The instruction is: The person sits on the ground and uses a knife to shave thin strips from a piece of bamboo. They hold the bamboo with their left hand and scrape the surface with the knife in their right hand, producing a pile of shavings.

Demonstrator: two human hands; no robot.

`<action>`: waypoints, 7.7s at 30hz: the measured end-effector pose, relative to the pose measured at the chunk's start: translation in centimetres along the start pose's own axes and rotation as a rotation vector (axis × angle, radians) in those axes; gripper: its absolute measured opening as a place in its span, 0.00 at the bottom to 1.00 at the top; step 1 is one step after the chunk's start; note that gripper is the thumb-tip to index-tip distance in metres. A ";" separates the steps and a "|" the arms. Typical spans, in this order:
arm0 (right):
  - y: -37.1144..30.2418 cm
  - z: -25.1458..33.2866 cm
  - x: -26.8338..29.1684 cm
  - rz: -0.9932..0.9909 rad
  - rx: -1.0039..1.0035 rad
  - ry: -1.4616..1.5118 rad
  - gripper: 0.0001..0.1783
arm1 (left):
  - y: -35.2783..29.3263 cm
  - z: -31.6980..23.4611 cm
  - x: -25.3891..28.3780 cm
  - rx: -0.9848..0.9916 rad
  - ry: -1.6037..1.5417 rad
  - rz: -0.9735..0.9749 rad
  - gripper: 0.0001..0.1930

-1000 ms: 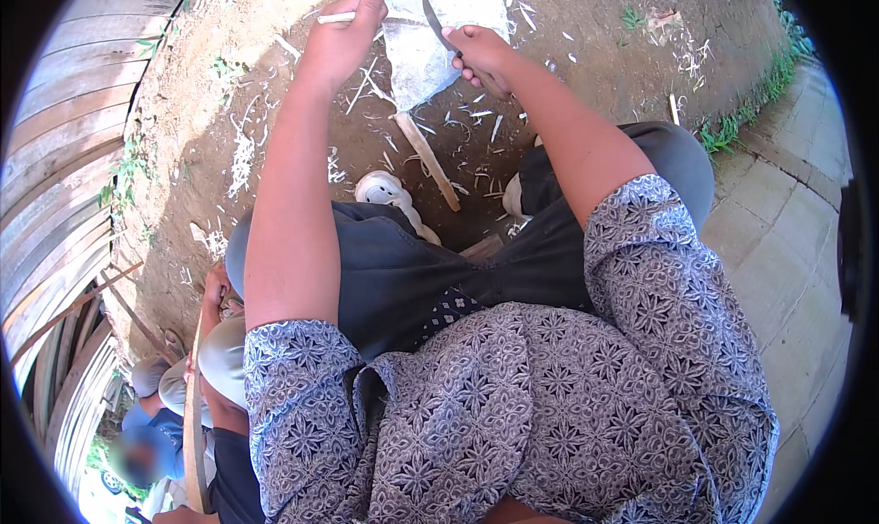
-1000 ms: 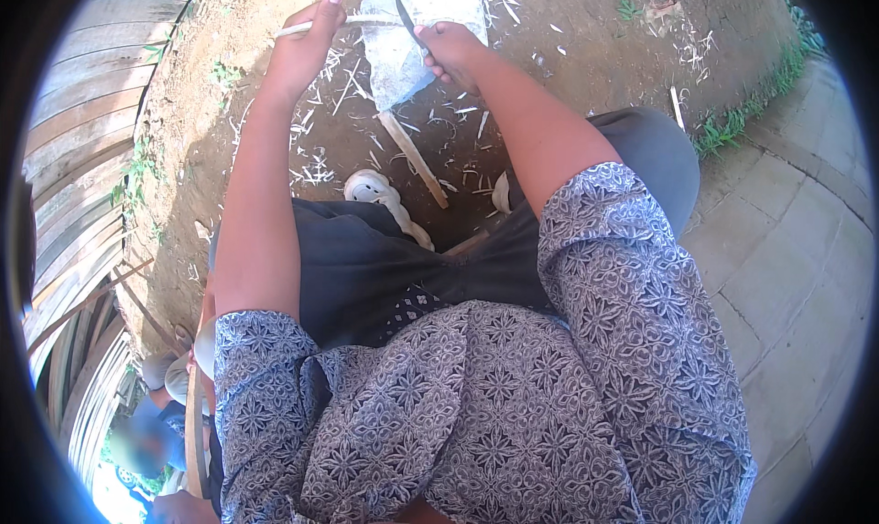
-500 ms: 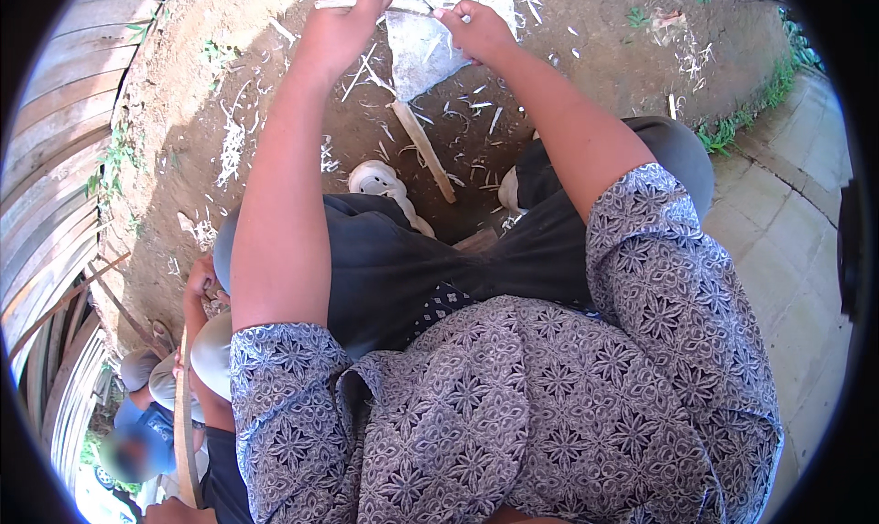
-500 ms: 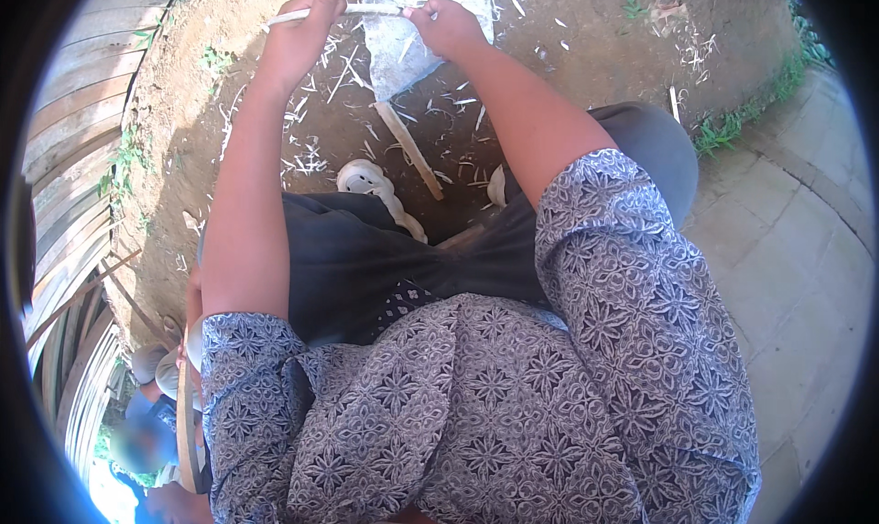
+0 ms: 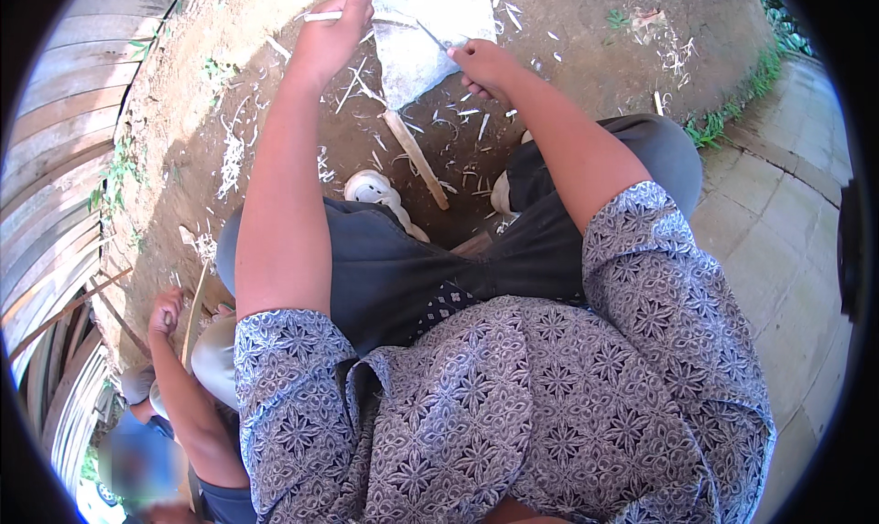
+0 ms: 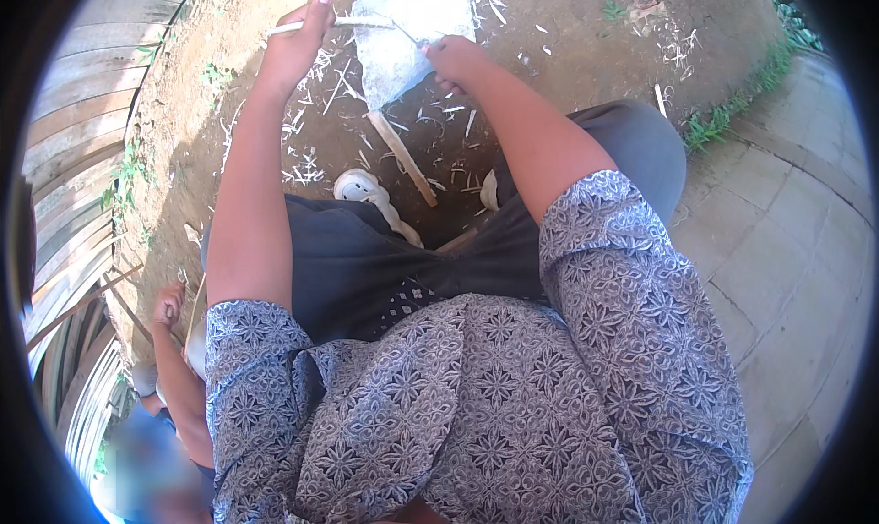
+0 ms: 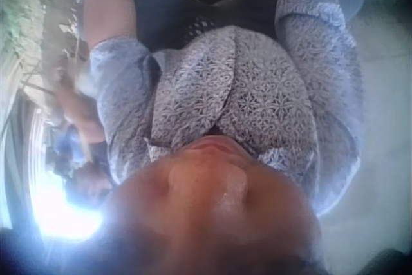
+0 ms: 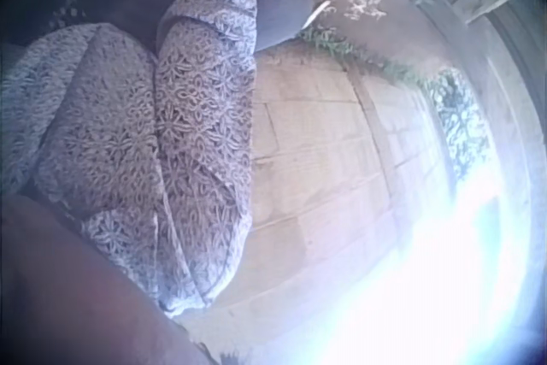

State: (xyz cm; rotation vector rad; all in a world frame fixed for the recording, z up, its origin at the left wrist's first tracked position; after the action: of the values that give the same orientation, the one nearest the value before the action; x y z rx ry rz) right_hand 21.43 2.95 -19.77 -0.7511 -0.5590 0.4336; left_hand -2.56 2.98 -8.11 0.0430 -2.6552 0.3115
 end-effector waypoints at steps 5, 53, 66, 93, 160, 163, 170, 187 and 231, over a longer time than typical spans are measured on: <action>-1.3 1.7 -0.2 0.111 -0.032 0.004 0.23 | 0.4 -0.1 0.0 0.019 0.008 -0.010 0.28; -4.8 4.1 -3.7 -0.319 0.515 -0.063 0.19 | 1.3 -0.5 -1.6 -0.170 0.093 -0.186 0.21; -5.8 6.6 -4.2 -0.298 0.588 -0.019 0.18 | 1.4 0.0 -1.0 -0.181 0.097 -0.197 0.22; -0.7 -1.3 -3.5 -0.243 0.298 -0.089 0.21 | 2.0 -1.6 -2.5 -0.253 0.139 -0.203 0.22; -1.5 0.8 -4.4 -0.236 0.362 -0.012 0.18 | 0.5 -4.1 -0.9 -0.067 0.076 0.025 0.15; -1.0 0.3 -4.6 -0.186 0.331 -0.006 0.18 | 0.0 -4.7 -0.7 -0.033 0.093 0.200 0.14; -0.6 1.0 -3.9 -0.291 0.351 0.036 0.17 | -0.1 -6.0 0.4 -0.021 0.059 0.254 0.18; -0.7 0.7 -3.4 -0.185 0.313 0.139 0.17 | -0.3 -6.6 0.3 0.139 -0.052 0.464 0.16; -2.0 -0.1 -1.5 -0.287 0.252 0.054 0.12 | -0.2 -5.6 -1.4 -0.134 0.134 0.376 0.09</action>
State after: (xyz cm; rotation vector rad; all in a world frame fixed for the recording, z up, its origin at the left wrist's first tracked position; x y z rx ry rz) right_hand 20.66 0.72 -18.85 -0.4312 -0.5404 0.2110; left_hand 1.23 4.00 -3.80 -0.5056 -2.5313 0.2453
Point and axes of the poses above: each hand's wrist, its own y-axis towards the middle knuckle, its own x-axis out of the back of the hand, z = x × y, the point moved 4 cm from there along y, towards the middle knuckle, and after that the axes turned 1 degree about -y, right-handed, at the moved point
